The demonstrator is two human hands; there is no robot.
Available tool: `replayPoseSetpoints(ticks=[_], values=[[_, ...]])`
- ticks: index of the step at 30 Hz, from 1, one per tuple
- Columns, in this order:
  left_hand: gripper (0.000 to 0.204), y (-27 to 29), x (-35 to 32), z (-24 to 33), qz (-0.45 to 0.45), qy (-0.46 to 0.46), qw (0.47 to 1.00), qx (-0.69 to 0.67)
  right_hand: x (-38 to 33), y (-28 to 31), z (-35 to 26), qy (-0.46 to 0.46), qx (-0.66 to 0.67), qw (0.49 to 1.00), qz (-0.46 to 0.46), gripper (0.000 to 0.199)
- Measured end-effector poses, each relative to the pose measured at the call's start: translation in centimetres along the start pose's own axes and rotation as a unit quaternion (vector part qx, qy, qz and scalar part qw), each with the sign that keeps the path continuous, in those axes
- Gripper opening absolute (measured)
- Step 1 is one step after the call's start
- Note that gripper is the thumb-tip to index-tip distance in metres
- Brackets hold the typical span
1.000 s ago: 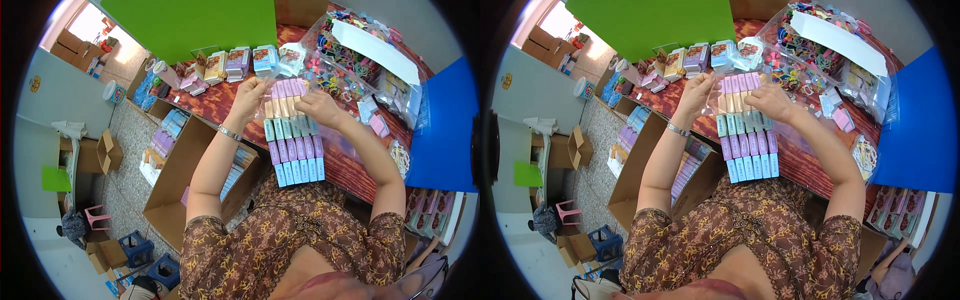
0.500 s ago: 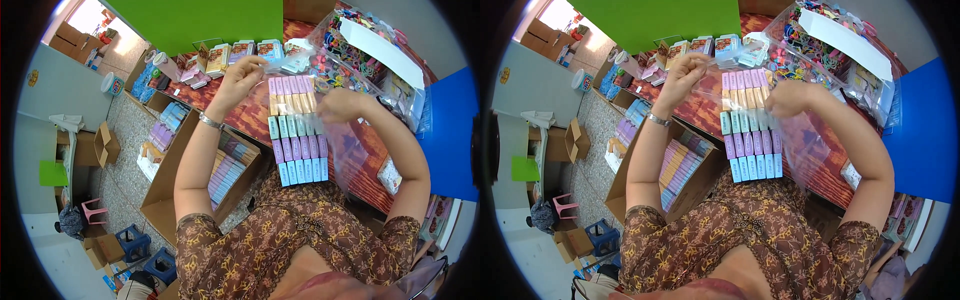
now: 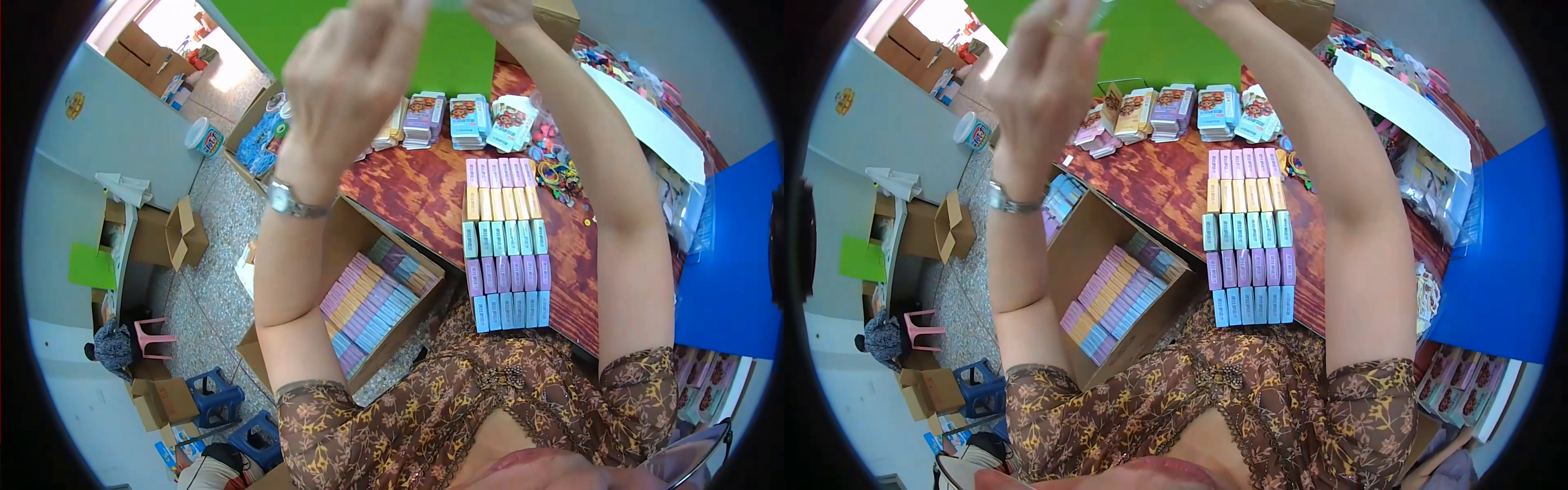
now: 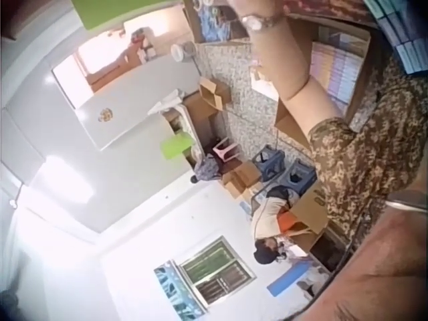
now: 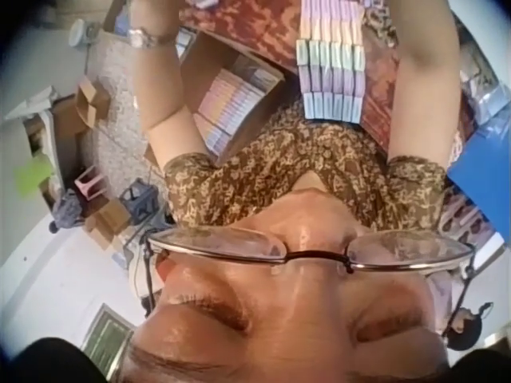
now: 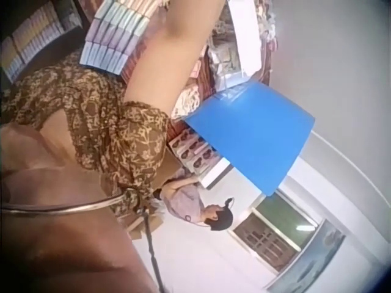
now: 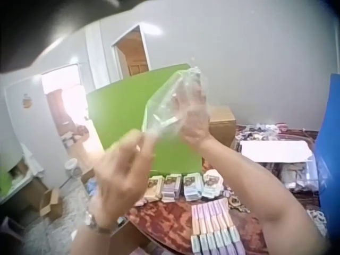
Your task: Sorting small colorful boxes and packing them into larger cardboard shipping containers.
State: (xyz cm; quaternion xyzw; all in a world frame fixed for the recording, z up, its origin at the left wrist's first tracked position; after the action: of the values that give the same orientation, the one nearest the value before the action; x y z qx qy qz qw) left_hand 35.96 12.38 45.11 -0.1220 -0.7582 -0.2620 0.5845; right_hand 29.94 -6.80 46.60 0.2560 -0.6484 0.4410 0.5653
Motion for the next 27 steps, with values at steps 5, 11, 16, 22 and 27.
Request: replayPoseSetpoints(ticks=[5,11,16,22,27], values=[[0.035,-4.9,-8.6,1.7,-0.11,-0.097,0.955,0.259,-14.2,3.8,2.0,0.008,-0.088,0.964,-0.252,0.048],[0.041,-11.8,-20.6,1.1,-0.268,0.045,0.94,0.205,-31.5,9.0,2.4,-0.14,0.05,0.6,-0.786,0.041],[0.067,-13.4,-19.5,-3.6,-0.265,0.126,0.914,0.28,-29.7,10.4,4.6,-0.056,-0.097,0.622,-0.775,0.054],[0.061,-13.5,-12.7,-4.3,-0.121,0.076,0.954,0.265,-35.4,9.1,6.7,-0.156,0.009,0.489,-0.858,0.068],[0.054,-11.9,-12.6,-2.1,-0.102,0.155,0.979,0.087,-34.7,8.3,6.0,-0.162,0.019,0.62,-0.767,0.073]])
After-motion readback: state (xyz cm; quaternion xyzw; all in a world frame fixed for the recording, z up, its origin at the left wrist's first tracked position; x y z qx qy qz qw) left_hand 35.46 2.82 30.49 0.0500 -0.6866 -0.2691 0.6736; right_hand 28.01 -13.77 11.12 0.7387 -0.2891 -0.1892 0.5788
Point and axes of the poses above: each hand's wrist, its own x-axis towards the middle knuckle, its own y-axis out of the back of the hand, z = x × y, the point moved 8 cm from there along x, towards the middle knuckle, and after that the axes turned 11 degrees about z, right-handed, at the moved point
